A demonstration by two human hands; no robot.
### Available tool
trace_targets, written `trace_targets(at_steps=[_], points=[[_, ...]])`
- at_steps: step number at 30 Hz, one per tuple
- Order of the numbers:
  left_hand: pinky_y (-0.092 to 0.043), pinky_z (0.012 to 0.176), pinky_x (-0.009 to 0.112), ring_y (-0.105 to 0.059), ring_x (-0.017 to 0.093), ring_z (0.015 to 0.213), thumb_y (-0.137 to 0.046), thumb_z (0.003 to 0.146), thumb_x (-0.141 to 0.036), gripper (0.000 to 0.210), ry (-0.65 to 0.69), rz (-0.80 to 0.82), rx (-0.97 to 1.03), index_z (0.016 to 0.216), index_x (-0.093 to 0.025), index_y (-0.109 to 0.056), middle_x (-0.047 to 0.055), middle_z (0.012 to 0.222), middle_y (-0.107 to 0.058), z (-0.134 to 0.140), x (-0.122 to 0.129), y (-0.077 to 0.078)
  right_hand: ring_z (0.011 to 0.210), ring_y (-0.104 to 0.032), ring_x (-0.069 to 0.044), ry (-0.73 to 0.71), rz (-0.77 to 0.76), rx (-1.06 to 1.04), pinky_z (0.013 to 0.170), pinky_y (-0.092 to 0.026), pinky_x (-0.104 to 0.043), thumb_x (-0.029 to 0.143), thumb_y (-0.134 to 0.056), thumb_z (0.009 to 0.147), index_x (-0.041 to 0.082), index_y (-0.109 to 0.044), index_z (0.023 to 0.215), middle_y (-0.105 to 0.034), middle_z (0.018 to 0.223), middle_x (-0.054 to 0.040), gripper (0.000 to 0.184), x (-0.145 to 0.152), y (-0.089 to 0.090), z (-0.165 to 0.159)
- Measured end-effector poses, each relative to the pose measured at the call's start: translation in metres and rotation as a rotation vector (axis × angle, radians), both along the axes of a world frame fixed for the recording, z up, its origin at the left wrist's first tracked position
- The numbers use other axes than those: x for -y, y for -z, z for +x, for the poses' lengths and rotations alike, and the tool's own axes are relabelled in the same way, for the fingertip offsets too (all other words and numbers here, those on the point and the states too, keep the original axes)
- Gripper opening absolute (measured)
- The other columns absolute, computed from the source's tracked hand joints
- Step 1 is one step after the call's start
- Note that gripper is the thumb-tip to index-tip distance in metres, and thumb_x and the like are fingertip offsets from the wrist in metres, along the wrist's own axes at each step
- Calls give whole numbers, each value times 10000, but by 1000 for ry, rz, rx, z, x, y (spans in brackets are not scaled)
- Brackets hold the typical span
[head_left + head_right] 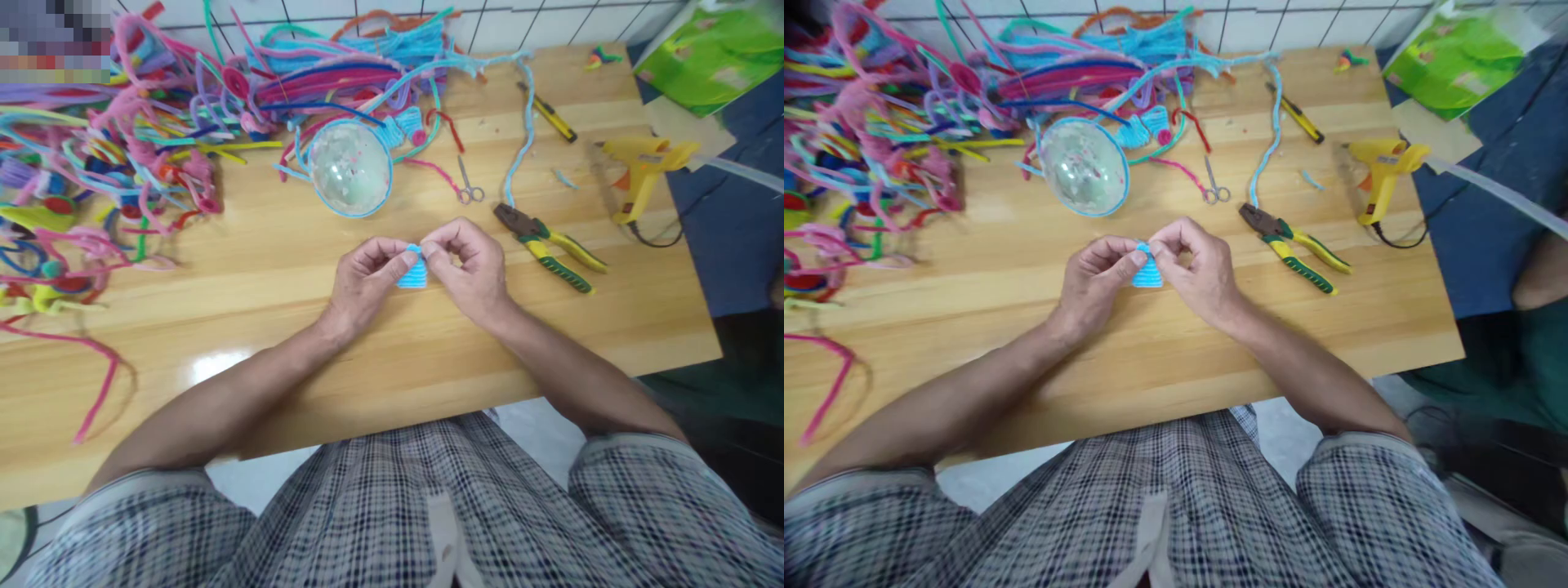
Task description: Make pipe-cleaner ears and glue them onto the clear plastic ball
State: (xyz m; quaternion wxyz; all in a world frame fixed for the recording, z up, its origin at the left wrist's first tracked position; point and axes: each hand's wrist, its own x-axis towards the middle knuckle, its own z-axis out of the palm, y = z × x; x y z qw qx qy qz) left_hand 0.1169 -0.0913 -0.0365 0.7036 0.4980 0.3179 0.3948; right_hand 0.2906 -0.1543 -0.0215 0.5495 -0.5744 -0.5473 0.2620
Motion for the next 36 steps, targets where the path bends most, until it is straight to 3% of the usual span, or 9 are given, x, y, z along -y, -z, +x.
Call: trace_targets(at_steps=[17, 26, 31, 36], points=[[-651, 745, 262, -745, 130, 726, -1057, 765, -605, 467, 96, 18, 61, 907, -209, -855, 4, 833, -832, -2, -4, 0, 767, -647, -141, -196, -118, -243, 719, -586, -286, 638, -870, 947, 231, -702, 883, -690, 815, 27, 445, -15, 7, 12], [-646, 812, 273, -767, 152, 823, -965, 878, -638, 427, -46, 253, -51, 933, -224, -880, 26, 913, -856, -4, -1, 7, 727, -652, -141, -40, -8, -131, 693, -588, -295, 615, -875, 960, 239, -739, 897, -722, 811, 19, 405, -6, 6, 4], [-651, 873, 290, -804, 174, 910, -878, 988, -599, 357, -70, 392, -99, 999, -242, -892, 40, 982, -880, -7, 1, 8, 744, -689, -156, -28, -36, -125, 705, -616, -312, 666, -868, 949, 238, -782, 900, -765, 825, 6, 439, -5, 4, 3], [-656, 873, 288, -818, 172, 904, -908, 968, -580, 333, -78, 397, -85, 991, -248, -898, 35, 982, -892, -6, 0, 8, 790, -720, -171, -66, -82, -138, 754, -644, -330, 720, -857, 939, 252, -796, 924, -789, 860, -2, 472, -6, 5, 6]])
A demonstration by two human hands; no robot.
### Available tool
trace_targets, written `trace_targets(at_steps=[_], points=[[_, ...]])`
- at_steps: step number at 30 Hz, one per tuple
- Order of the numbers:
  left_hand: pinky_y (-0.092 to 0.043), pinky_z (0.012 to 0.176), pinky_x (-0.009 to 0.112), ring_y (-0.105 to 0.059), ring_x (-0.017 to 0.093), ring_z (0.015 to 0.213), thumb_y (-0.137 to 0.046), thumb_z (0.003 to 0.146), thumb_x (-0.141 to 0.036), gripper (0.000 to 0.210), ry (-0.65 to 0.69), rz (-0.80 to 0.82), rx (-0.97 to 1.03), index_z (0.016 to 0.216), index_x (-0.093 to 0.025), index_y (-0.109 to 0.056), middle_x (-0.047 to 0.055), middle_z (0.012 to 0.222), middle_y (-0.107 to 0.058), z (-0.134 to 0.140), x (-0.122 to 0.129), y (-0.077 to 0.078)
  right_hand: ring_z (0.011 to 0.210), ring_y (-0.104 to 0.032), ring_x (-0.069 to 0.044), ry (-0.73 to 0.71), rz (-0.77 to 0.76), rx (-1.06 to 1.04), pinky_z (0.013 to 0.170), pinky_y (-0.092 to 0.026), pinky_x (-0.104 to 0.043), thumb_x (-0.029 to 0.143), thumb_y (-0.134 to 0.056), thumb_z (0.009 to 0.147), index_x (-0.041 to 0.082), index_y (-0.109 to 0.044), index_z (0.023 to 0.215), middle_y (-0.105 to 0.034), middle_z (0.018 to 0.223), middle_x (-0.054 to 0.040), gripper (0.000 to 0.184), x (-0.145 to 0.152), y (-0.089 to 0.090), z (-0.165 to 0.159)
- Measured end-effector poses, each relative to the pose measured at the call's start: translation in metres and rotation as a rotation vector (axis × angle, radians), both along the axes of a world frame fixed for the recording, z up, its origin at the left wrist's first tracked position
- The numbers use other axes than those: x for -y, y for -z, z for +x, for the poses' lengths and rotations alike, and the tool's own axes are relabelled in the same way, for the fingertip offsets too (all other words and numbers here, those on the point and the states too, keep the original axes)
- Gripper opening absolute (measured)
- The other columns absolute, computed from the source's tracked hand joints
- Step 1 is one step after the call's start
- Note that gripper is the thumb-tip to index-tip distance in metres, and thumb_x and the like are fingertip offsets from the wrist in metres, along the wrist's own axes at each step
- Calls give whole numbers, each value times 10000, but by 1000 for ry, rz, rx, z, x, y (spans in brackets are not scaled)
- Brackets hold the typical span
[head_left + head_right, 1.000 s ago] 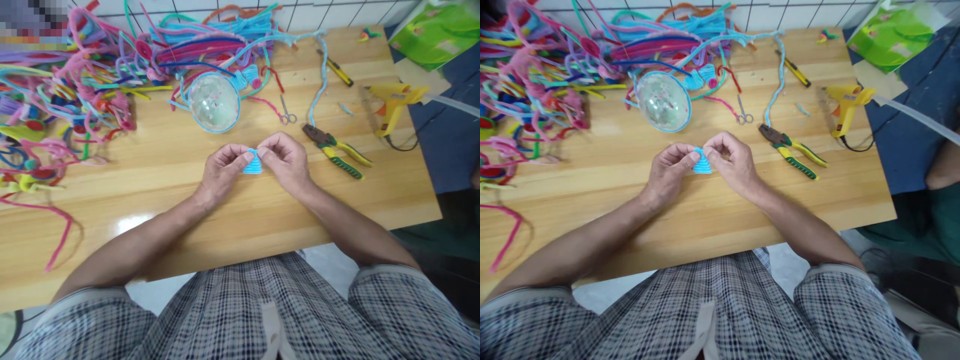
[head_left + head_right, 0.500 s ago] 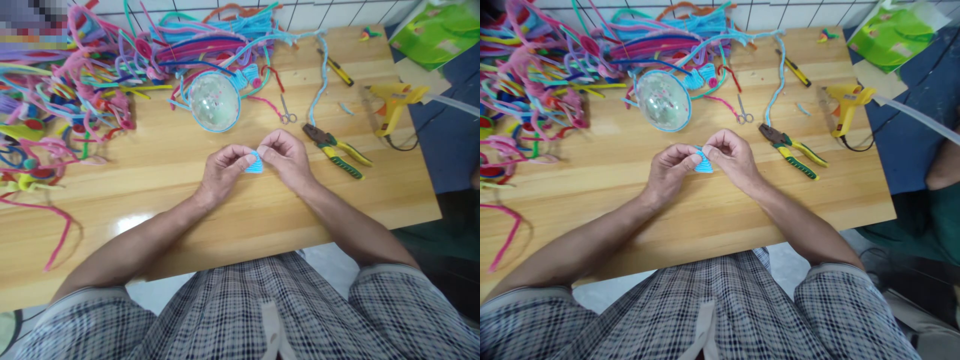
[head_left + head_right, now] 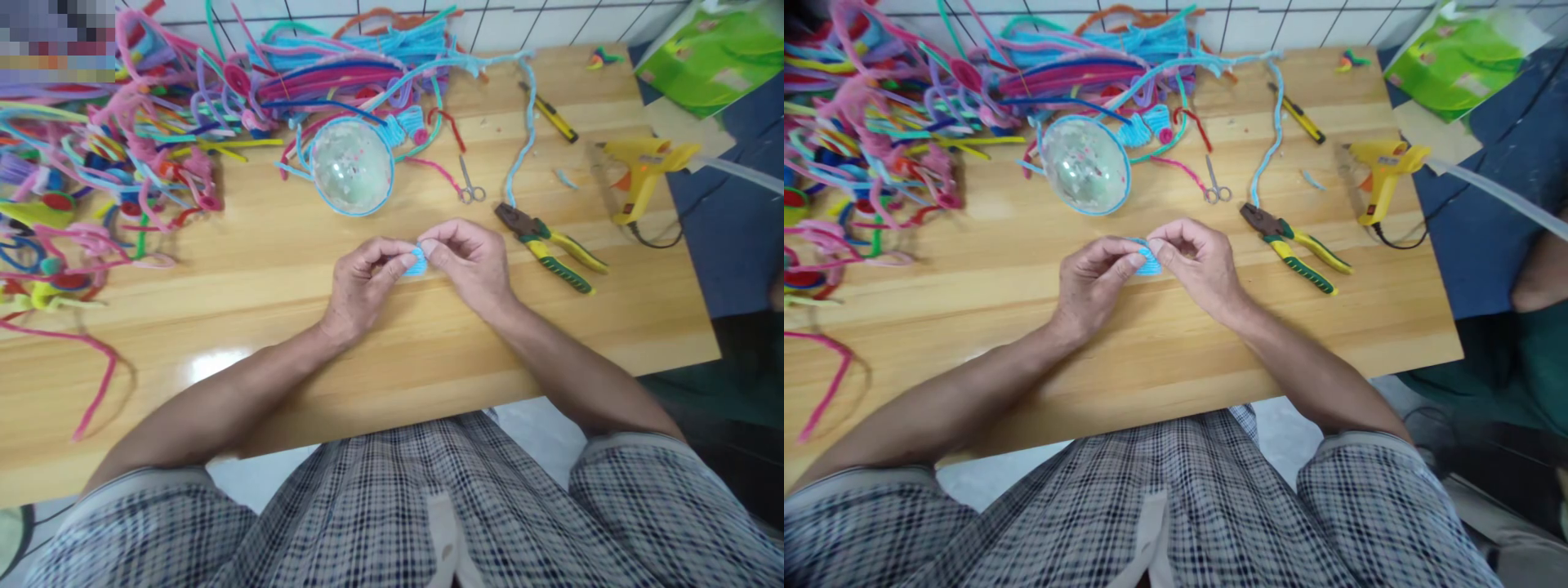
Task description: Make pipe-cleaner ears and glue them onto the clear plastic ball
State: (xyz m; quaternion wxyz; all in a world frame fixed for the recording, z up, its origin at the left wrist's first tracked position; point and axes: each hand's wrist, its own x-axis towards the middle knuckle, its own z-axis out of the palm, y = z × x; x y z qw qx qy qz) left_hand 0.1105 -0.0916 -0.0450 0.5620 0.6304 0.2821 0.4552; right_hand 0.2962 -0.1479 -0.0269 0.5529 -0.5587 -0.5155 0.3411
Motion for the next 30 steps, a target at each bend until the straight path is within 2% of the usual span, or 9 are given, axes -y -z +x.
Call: trace_targets(at_steps=[7, 13, 18, 23, 28, 30], points=[[-651, 821, 291, -791, 160, 845, -954, 891, -647, 419, -85, -73, 54, 971, -242, -876, 22, 926, -865, 4, 0, 1, 839, -726, -172, 125, 93, 125, 823, -645, -346, 655, -832, 992, 264, -767, 1003, -789, 927, 1, 396, 5, -1, -4], [-599, 834, 289, -761, 154, 859, -976, 880, -611, 366, -76, -35, 53, 930, -260, -885, 21, 919, -844, 4, -1, -3, 856, -746, -198, 54, 185, 270, 846, -650, -382, 510, -789, 1060, 280, -828, 1021, -832, 967, -32, 237, 8, -7, -6], [-584, 819, 315, -751, 170, 847, -972, 881, -617, 356, -33, -3, 19, 902, -271, -891, 28, 907, -846, 2, -4, -8, 870, -744, -219, 42, 184, 307, 843, -648, -404, 518, -774, 1065, 296, -832, 1007, -832, 947, -36, 237, 7, -5, -3], [-606, 822, 313, -751, 165, 835, -1007, 825, -637, 440, -4, -101, 36, 884, -236, -838, 22, 892, -828, 3, -5, -2, 899, -750, -233, 1, 182, 315, 865, -645, -418, 521, -758, 1072, 295, -829, 1014, -836, 968, -46, 244, 6, -4, -1], [-624, 772, 291, -758, 148, 774, -1047, 765, -636, 536, 14, -163, 111, 1032, -239, -803, -11, 851, -814, 7, -5, 4, 877, -740, -215, -44, 179, 305, 846, -629, -393, 514, -726, 1093, 284, -812, 1015, -822, 957, -32, 258, 5, -2, 2], [-632, 777, 299, -773, 157, 791, -1041, 776, -634, 516, 22, -167, 107, 1008, -229, -821, 7, 873, -834, 7, -5, 4, 872, -734, -208, -58, 176, 303, 845, -622, -384, 510, -724, 1095, 276, -805, 1016, -812, 953, -29, 260, 5, -2, 2]])
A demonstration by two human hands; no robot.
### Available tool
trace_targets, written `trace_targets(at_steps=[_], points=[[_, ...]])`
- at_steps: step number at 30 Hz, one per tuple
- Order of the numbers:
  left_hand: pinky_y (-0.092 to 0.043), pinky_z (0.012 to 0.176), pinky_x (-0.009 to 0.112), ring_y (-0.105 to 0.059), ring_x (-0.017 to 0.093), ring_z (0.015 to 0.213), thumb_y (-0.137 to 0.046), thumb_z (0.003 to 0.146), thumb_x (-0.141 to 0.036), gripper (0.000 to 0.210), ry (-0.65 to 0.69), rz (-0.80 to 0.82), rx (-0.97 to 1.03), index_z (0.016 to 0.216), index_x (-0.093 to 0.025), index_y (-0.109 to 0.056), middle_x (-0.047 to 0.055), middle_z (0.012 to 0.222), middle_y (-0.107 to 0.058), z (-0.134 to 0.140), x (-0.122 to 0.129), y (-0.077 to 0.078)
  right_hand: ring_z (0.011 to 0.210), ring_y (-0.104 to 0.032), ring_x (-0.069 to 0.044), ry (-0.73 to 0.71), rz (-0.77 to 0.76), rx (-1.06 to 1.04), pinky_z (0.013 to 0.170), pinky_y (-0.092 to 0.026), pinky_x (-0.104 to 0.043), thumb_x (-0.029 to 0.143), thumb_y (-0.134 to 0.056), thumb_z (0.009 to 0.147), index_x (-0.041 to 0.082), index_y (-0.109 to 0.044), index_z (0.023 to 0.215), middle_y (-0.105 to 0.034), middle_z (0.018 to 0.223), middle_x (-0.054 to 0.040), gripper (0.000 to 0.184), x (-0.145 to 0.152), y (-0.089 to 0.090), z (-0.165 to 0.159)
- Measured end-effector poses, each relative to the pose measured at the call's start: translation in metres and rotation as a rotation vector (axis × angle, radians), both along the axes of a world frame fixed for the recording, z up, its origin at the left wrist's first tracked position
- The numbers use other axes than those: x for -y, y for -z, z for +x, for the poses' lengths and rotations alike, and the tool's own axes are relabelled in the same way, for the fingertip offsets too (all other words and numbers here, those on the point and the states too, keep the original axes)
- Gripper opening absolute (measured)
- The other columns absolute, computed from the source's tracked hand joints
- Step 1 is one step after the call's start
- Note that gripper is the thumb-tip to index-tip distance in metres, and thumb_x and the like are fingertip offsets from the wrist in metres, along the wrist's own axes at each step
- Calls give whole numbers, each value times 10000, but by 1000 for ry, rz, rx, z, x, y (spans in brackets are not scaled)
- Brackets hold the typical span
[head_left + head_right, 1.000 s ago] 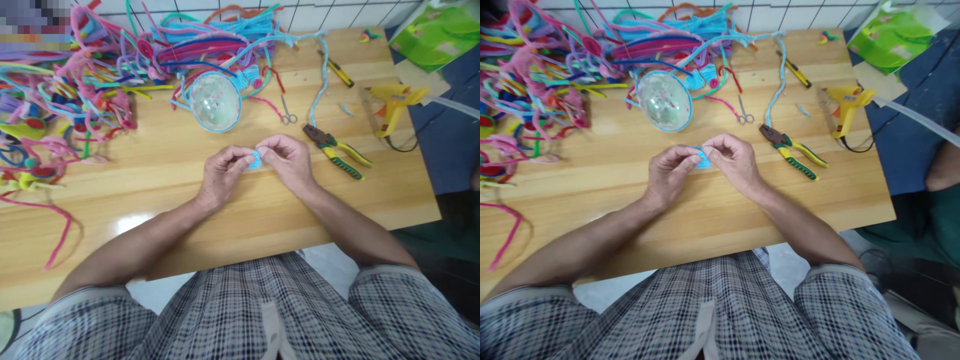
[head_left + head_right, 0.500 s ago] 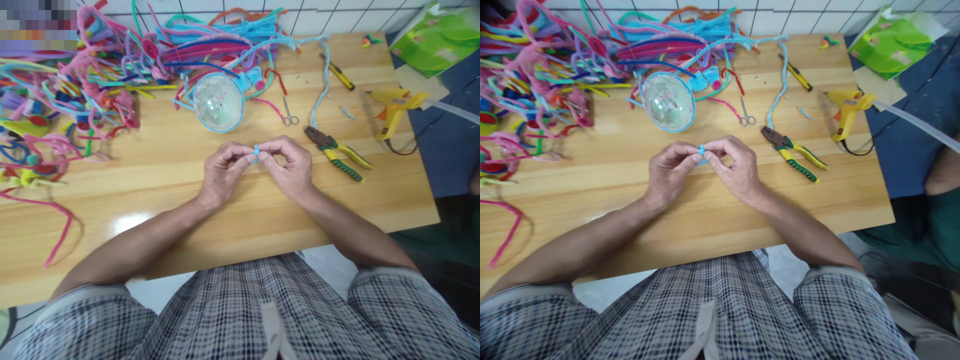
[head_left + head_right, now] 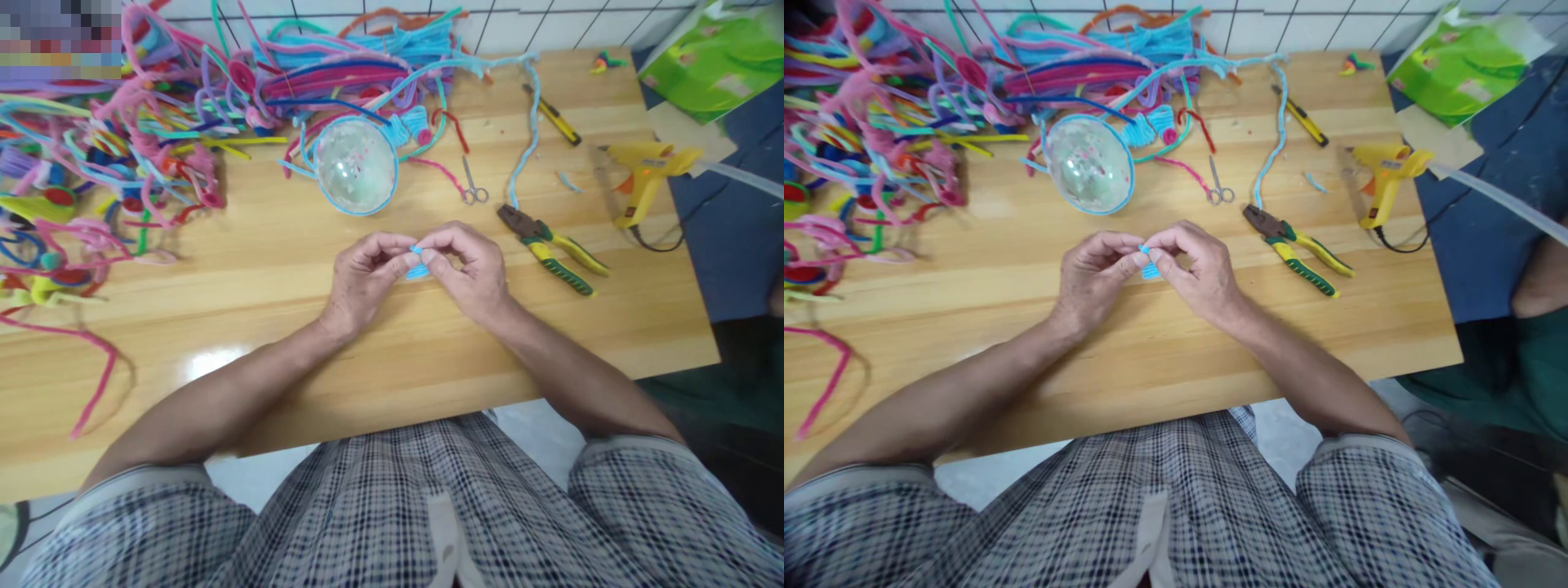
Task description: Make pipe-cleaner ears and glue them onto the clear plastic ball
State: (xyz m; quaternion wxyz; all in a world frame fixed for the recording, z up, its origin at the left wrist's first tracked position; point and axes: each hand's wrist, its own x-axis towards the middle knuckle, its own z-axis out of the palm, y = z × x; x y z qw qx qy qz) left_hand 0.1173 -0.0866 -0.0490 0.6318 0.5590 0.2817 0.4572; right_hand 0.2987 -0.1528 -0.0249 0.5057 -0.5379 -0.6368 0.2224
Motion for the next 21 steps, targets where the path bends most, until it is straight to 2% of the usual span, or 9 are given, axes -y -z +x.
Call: trace_targets(at_steps=[3, 13, 21], points=[[-639, 795, 315, -782, 171, 817, -1039, 762, -658, 519, -10, -28, -29, 927, -218, -819, 27, 905, -854, 0, 1, -1, 875, -731, -206, 14, -21, 9, 854, -621, -377, 515, -725, 1094, 274, -799, 1009, -808, 957, -27, 267, 1, 0, -1], [-595, 736, 275, -707, 131, 749, -1045, 725, -692, 577, -37, -62, -54, 855, -211, -753, -3, 825, -797, 1, 0, 1, 869, -737, -204, 31, -43, 14, 850, -624, -373, 550, -717, 1100, 269, -789, 1018, -817, 979, -34, 302, 0, 2, -4], [-600, 777, 285, -728, 145, 794, -1028, 789, -644, 505, -12, -35, -60, 907, -211, -797, 16, 880, -825, -1, 3, -2, 846, -723, -212, 43, -13, 86, 848, -607, -380, 524, -762, 1068, 272, -753, 963, -792, 927, -31, 273, 0, -1, 1]])
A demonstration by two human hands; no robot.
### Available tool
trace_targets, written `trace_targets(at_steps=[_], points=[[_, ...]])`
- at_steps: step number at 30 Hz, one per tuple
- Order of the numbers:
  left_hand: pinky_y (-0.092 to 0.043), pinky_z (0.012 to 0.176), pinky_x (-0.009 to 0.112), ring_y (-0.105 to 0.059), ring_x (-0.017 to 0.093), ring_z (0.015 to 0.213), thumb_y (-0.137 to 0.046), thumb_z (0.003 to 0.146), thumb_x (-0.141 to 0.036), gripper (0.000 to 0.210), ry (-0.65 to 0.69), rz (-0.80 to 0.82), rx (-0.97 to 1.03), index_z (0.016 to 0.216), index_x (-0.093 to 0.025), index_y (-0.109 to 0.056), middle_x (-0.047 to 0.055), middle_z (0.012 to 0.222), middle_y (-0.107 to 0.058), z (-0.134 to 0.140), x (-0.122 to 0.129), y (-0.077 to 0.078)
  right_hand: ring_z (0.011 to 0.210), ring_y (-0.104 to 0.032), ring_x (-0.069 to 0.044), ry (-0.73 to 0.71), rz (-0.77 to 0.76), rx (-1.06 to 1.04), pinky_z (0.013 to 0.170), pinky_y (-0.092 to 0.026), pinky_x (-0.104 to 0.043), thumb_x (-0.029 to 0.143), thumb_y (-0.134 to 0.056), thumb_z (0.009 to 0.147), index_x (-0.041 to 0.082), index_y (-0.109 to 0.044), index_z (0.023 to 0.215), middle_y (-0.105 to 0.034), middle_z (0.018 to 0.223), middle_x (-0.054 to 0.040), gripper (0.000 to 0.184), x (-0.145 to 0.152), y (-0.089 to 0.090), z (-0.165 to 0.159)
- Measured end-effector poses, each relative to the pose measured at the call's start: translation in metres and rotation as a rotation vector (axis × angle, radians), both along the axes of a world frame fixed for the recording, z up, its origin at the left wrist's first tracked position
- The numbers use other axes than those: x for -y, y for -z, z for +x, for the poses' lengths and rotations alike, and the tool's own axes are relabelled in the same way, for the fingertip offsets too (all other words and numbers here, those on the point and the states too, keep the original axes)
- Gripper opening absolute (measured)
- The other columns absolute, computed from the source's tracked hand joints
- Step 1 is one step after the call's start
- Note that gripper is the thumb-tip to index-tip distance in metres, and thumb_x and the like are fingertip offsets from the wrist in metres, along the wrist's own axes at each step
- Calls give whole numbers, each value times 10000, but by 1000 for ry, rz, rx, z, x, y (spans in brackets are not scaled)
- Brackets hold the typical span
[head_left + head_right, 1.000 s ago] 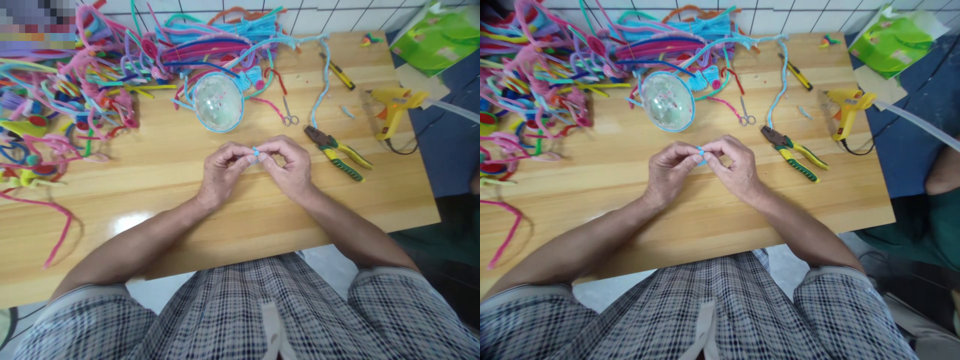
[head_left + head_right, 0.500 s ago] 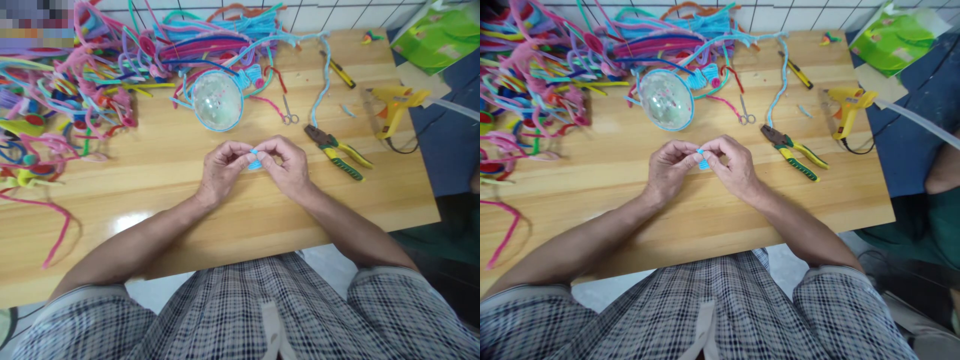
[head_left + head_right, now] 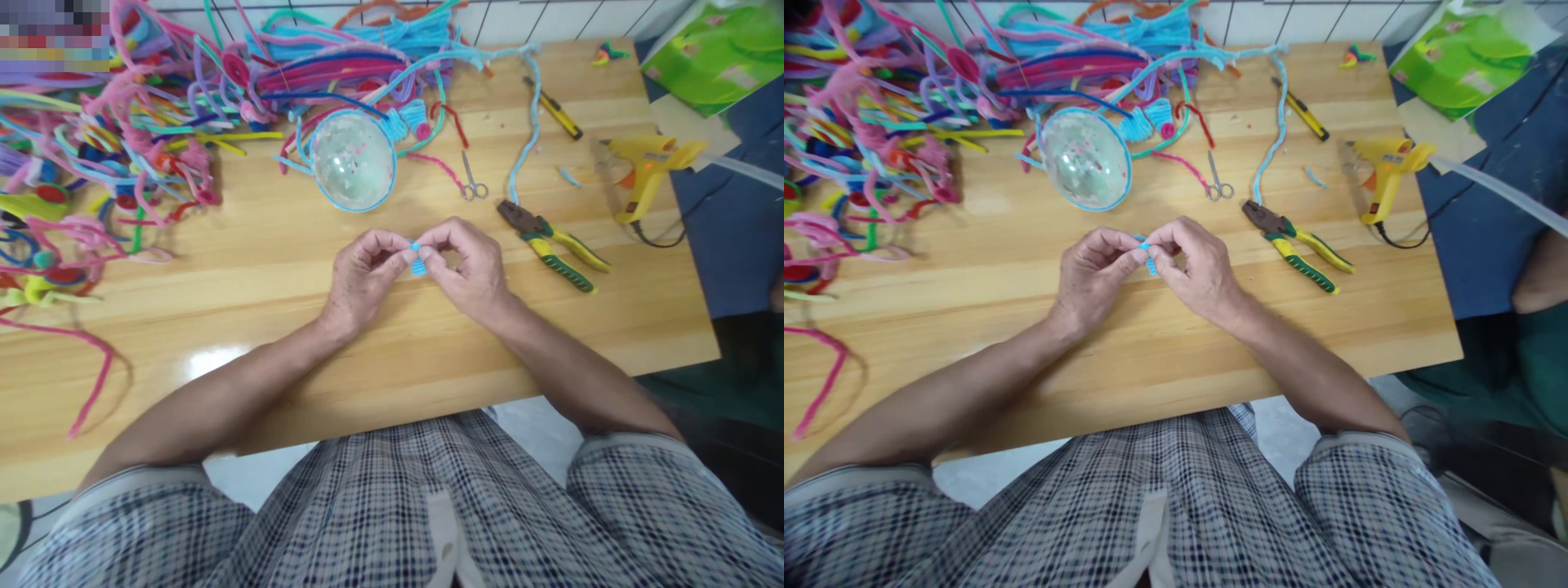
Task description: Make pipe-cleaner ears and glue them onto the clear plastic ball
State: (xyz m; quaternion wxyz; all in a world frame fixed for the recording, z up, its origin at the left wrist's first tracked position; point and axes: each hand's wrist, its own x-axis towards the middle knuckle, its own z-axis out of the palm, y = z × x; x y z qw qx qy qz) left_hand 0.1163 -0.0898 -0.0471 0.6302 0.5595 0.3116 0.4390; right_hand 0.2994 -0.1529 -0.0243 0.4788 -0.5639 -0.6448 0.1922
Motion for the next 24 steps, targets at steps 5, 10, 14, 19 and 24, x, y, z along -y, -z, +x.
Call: trace_targets(at_steps=[5, 10, 14, 19, 24], points=[[-575, 764, 288, -714, 144, 761, -1015, 819, -617, 457, -35, 55, -60, 923, -210, -834, 24, 868, -833, -2, 2, 0, 823, -711, -210, 39, -8, 30, 828, -609, -378, 457, -769, 1050, 274, -734, 947, -793, 906, -24, 212, 0, 1, -2], [-589, 787, 309, -756, 177, 817, -990, 865, -551, 357, -41, 81, -134, 915, -223, -857, 42, 910, -863, -5, 2, -2, 791, -701, -215, 87, 24, 83, 799, -613, -379, 358, -779, 987, 282, -709, 901, -779, 852, -16, 135, 0, 3, -5], [-603, 806, 322, -782, 197, 866, -957, 912, -453, 225, -50, 123, -170, 895, -246, -870, 29, 938, -879, -7, 4, -6, 775, -703, -214, 101, 52, 103, 776, -620, -373, 266, -753, 949, 284, -683, 877, -778, 844, -19, 102, 1, 5, -8], [-621, 865, 345, -808, 202, 870, -900, 964, -340, 61, -79, 235, -225, 953, -281, -907, 12, 965, -894, -10, 8, -8, 766, -697, -211, 129, 55, 99, 783, -620, -376, 245, -751, 935, 288, -650, 855, -767, 830, -11, 137, 2, 6, -11], [-658, 1097, 447, -857, 268, 1140, -796, 1044, -370, 155, -28, 437, -290, 1136, -328, -914, 34, 1192, -911, -12, 14, 0, 775, -693, -206, 181, 39, 82, 797, -618, -371, 223, -764, 911, 285, -661, 827, -764, 825, -3, 146, 0, 10, -10]])
